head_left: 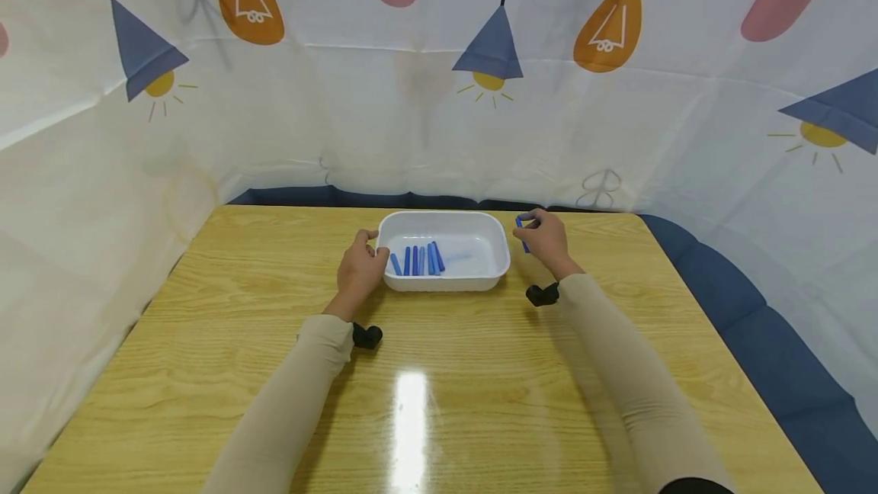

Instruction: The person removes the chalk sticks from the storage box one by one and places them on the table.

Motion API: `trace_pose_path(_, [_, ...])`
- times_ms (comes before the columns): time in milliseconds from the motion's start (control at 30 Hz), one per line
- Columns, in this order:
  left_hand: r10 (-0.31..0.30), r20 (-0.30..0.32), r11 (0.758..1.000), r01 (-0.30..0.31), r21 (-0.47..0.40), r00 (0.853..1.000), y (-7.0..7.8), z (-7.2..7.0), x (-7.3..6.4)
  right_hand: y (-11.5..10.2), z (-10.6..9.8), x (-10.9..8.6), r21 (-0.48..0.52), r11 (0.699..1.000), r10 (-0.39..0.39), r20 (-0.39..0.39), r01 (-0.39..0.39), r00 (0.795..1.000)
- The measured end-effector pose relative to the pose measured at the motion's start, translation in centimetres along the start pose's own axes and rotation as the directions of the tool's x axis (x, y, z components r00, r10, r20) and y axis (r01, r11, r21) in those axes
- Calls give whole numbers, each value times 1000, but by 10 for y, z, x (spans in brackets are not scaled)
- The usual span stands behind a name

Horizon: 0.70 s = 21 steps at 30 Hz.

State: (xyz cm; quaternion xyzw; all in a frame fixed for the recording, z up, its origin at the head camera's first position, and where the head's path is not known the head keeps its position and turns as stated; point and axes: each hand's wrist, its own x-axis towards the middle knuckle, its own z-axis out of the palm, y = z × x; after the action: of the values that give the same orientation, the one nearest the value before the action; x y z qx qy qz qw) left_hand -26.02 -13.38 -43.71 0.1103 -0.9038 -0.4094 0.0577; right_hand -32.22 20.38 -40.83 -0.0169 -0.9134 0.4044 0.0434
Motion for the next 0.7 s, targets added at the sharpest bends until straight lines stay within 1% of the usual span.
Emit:
trace_pose_path(167, [-19, 14, 1000, 19, -10, 1000, 0, 0, 1, 13, -1, 3, -17, 999, 29, 37, -28, 999])
trace_pose_path(400, [-23, 18, 1000, 23, -15, 1000, -1, 2, 3, 29, -4, 4, -43, 993, 109, 88, -106, 990])
trace_pose_path(600, [-2, 3, 1000, 2, -3, 1000, -3, 3, 4, 34, -4, 3, -89, 990, 120, 114, -110, 986])
trace_pose_path(700, [0, 0, 1000, 0, -4, 1000, -4, 2, 4, 35, -4, 3, -95, 988, 134, 122, -123, 983])
